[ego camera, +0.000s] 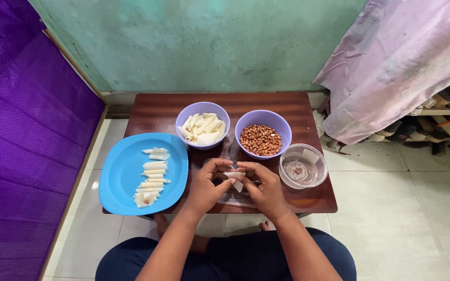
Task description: The person sits on the floor and wraps white, rectangular food items with thin, translucent sheets. They place peanuts inside the sheets before folding them into small packets and arranging them on a blue plate.
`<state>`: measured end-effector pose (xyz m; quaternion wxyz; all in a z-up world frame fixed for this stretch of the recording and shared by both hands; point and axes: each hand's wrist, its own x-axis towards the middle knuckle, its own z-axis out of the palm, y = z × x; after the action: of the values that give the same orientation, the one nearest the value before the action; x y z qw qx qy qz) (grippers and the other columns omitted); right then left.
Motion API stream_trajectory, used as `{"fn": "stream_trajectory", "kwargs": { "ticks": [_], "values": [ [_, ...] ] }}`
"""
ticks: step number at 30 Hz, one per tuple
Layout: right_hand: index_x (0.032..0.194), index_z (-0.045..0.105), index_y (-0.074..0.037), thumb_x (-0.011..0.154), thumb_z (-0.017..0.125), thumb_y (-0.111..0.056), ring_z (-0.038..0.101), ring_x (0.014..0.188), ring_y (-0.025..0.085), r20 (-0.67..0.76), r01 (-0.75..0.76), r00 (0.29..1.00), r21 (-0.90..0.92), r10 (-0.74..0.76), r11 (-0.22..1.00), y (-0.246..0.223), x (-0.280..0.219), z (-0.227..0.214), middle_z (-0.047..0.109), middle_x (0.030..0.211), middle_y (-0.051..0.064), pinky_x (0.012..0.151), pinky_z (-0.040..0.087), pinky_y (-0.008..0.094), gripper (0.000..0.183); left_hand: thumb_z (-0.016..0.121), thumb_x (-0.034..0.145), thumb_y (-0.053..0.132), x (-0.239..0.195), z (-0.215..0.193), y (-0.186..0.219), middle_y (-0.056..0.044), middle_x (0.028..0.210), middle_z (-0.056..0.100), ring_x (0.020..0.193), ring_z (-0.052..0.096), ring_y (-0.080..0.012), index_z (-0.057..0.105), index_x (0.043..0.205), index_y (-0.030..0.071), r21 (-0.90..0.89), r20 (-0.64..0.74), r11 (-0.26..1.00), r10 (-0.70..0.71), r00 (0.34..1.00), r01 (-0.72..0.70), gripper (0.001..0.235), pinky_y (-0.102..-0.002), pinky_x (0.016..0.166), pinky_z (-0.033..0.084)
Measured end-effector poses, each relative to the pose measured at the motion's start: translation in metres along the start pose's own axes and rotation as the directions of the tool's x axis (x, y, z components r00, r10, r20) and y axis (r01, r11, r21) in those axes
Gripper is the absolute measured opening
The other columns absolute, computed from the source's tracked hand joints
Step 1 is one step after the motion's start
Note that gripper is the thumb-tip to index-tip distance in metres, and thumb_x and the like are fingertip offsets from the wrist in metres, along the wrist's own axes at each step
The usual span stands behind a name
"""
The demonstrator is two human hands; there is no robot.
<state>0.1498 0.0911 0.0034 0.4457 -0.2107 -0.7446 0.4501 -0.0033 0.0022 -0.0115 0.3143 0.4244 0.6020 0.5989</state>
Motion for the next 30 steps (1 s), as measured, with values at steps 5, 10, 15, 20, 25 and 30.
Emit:
{"fn": "stream_trajectory", "kwargs": {
  "ticks": [5, 10, 15, 20, 25, 30],
  "values": [
    [0.107, 0.079, -0.003, 0.084, 0.082, -0.001, 0.076, 0.07, 0.021, 0.002, 0.01, 1.0, 0.019, -0.01, 1.0, -0.0018, 0.0006, 0.0008, 0.078, 0.084, 0.013, 0.064, 0.062, 0.036, 0.023, 0.083, 0.078, 0.0, -0.0003, -0.0004, 0.0, -0.011, 0.096, 0.077, 0.084, 0.075, -0.0169, 0.071, 0.119, 0.01, -0.004, -0.001, 1.0, 0.007, 1.0, -0.007, 0.043, -0.032, 0.079, 0.06],
    [0.106, 0.079, -0.003, 0.083, 0.083, 0.001, 0.074, 0.068, 0.02, 0.003, 0.011, 1.0, 0.025, -0.011, 1.0, -0.0033, 0.0002, -0.0007, 0.077, 0.083, 0.012, 0.061, 0.061, 0.035, 0.024, 0.083, 0.08, 0.001, 0.0002, 0.0015, 0.0015, -0.012, 0.093, 0.077, 0.08, 0.073, -0.0149, 0.071, 0.118, 0.009, -0.031, -0.001, 0.999, 0.009, 1.0, -0.009, 0.041, -0.03, 0.077, 0.061],
    [0.108, 0.079, -0.004, 0.08, 0.084, 0.003, 0.075, 0.069, 0.021, 0.011, 0.007, 1.0, 0.038, -0.007, 0.999, -0.003, 0.0003, -0.0018, 0.078, 0.084, 0.013, 0.061, 0.061, 0.034, 0.029, 0.085, 0.079, 0.002, 0.0, 0.0038, 0.0045, -0.015, 0.091, 0.078, 0.083, 0.075, -0.0178, 0.071, 0.116, 0.006, -0.04, -0.006, 0.999, 0.032, 0.999, -0.032, 0.04, -0.03, 0.077, 0.061],
    [0.108, 0.08, -0.005, 0.079, 0.084, 0.004, 0.075, 0.069, 0.021, 0.007, 0.019, 1.0, 0.043, -0.019, 0.999, 0.0001, -0.0014, -0.0025, 0.078, 0.084, 0.012, 0.06, 0.06, 0.033, 0.031, 0.085, 0.079, 0.003, 0.0002, 0.0038, 0.0018, -0.014, 0.089, 0.078, 0.081, 0.073, -0.0156, 0.071, 0.116, 0.008, -0.036, -0.002, 0.999, 0.003, 1.0, -0.003, 0.04, -0.03, 0.077, 0.061],
    [0.107, 0.081, -0.006, 0.077, 0.082, 0.007, 0.076, 0.069, 0.024, 0.025, 0.029, 0.999, 0.041, -0.03, 0.999, -0.0026, -0.0012, -0.0049, 0.078, 0.084, 0.012, 0.06, 0.061, 0.034, 0.033, 0.086, 0.079, 0.006, 0.0001, 0.004, 0.0013, -0.012, 0.088, 0.078, 0.081, 0.072, -0.0138, 0.072, 0.117, 0.01, -0.013, 0.005, 0.999, -0.033, 0.999, 0.033, 0.04, -0.03, 0.077, 0.06],
    [0.107, 0.081, -0.008, 0.078, 0.082, 0.006, 0.077, 0.072, 0.025, 0.028, 0.031, 0.999, 0.037, -0.032, 0.999, -0.0033, -0.0023, -0.0059, 0.079, 0.084, 0.011, 0.06, 0.061, 0.033, 0.033, 0.087, 0.08, 0.008, 0.0007, 0.0052, -0.0018, -0.011, 0.089, 0.08, 0.082, 0.074, -0.0141, 0.072, 0.118, 0.012, -0.014, 0.006, 0.998, -0.063, 0.998, 0.063, 0.041, -0.03, 0.078, 0.06]
  ]
}}
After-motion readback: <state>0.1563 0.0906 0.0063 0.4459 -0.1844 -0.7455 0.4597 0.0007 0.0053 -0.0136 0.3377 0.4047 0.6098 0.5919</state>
